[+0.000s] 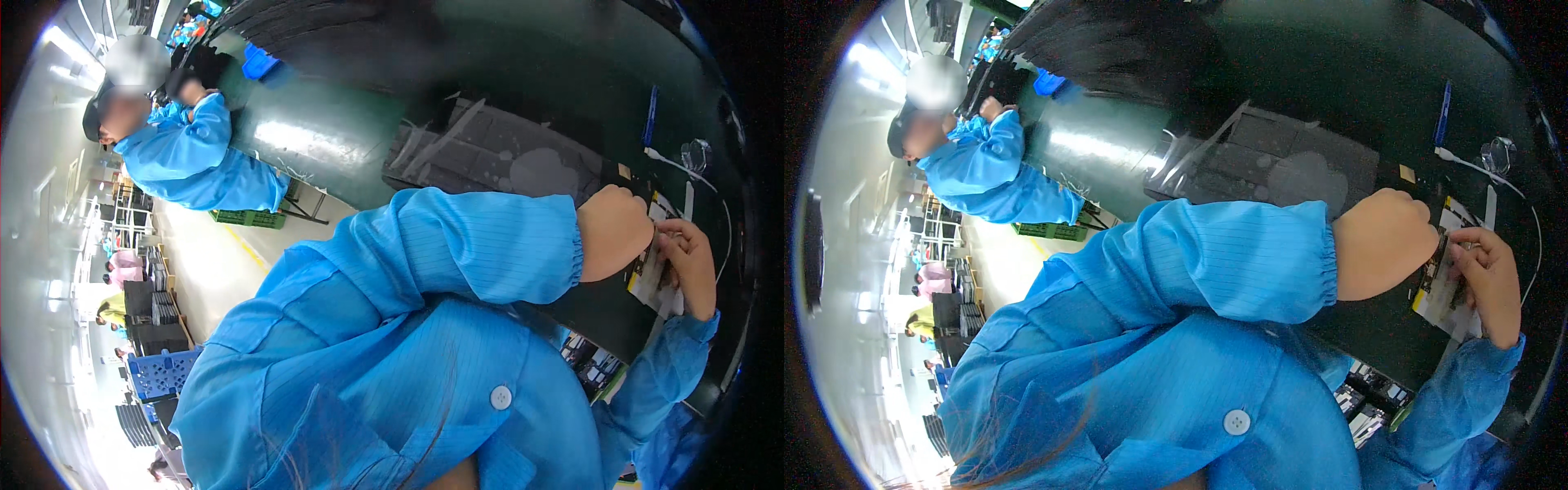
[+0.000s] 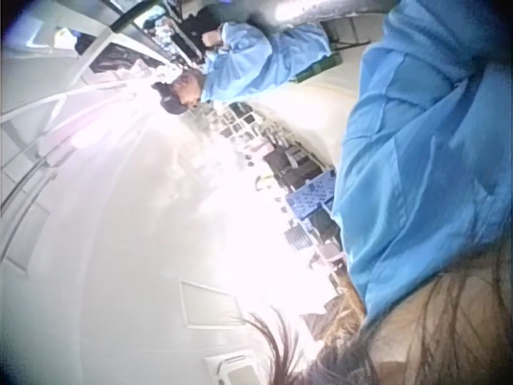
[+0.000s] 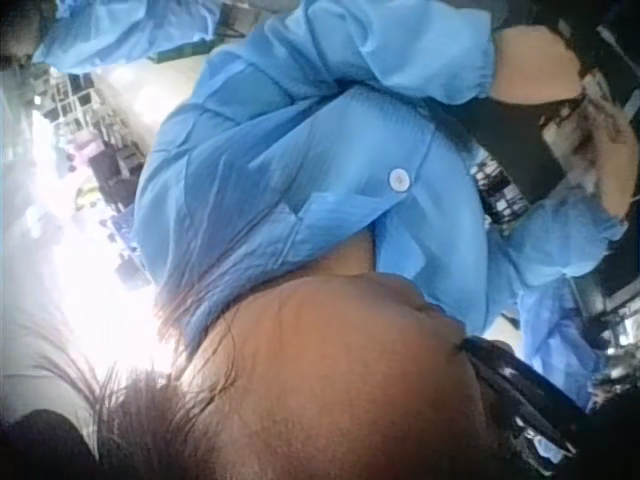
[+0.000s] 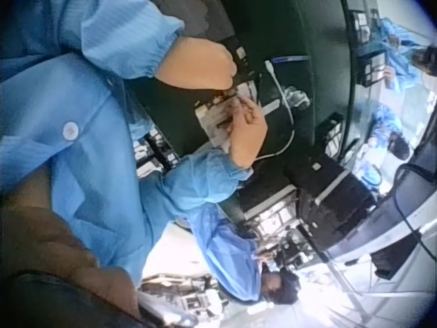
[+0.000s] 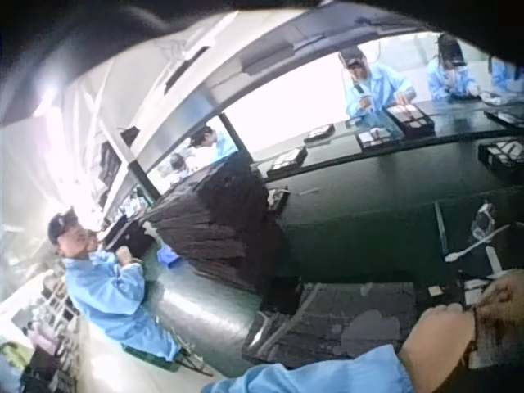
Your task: Testing and inspecting touch-screen tablet devices at a factory workbench.
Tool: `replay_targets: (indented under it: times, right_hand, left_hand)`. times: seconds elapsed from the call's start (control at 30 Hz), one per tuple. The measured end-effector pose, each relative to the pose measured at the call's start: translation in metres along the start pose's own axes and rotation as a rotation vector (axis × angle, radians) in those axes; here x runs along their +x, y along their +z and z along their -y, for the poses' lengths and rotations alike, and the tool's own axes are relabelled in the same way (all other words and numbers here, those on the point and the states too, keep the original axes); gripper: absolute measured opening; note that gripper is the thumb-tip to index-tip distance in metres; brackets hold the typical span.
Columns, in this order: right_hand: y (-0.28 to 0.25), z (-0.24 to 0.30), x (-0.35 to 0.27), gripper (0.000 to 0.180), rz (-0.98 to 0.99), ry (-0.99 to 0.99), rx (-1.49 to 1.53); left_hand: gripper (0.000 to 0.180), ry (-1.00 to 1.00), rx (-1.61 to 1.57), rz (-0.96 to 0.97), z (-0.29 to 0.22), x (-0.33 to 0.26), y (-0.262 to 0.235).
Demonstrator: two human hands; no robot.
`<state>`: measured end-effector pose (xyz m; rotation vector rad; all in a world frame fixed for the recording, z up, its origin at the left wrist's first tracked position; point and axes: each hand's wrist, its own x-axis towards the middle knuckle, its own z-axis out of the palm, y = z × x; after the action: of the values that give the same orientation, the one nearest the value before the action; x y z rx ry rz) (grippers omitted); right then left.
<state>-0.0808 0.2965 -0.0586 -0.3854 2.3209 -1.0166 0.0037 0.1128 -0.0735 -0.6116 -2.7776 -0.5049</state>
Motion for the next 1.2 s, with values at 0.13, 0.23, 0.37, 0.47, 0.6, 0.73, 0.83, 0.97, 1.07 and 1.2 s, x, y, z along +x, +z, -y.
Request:
replay_targets:
  times: [0.13, 0.23, 0.37, 0.47, 0.6, 0.73, 0.83, 0.97, 1.07, 1.2]
  right_hand:
    - [0.006, -0.002, 0.009, 0.021, -0.023, 0.0, -0.044]
    - [0.005, -0.004, 0.006, 0.021, -0.015, -0.013, -0.025]
    - [0.005, -0.003, 0.009, 0.021, 0.006, -0.006, -0.016]
    - [0.005, -0.006, 0.008, 0.021, -0.008, -0.023, 0.0]
    - [0.005, -0.006, 0.007, 0.02, 0.002, -0.014, -0.02]
    - [0.008, -0.003, 0.011, 0.02, 0.017, -0.024, -0.023]
    - [0.004, -0.009, 0.008, 0.02, 0.006, -0.033, 0.01]
    - [0.005, -0.006, 0.008, 0.02, -0.007, -0.019, -0.007]
    - [0.006, -0.003, 0.007, 0.02, -0.007, -0.012, -0.012]
    - [0.008, -0.005, 0.007, 0.019, -0.017, -0.03, -0.024]
  left_hand:
    - [0.014, 0.0, 0.012, 0.034, 0.007, -0.001, 0.005]
    - [0.013, 0.031, -0.004, 0.045, 0.009, -0.002, 0.003]
    - [0.012, 0.003, -0.058, -0.008, 0.013, -0.006, 0.006]
    - [0.012, 0.007, -0.075, -0.021, 0.013, -0.005, 0.005]
    - [0.011, 0.02, -0.08, -0.02, 0.012, -0.004, 0.004]
    - [0.011, 0.035, -0.083, -0.044, 0.017, -0.006, 0.007]
    - [0.011, 0.027, -0.042, -0.07, 0.011, -0.002, 0.008]
    - [0.012, 0.055, -0.065, -0.086, 0.014, -0.002, 0.008]
    - [0.012, 0.047, -0.055, -0.074, 0.014, -0.004, 0.008]
    - [0.013, 0.048, -0.029, -0.062, 0.012, -0.007, 0.004]
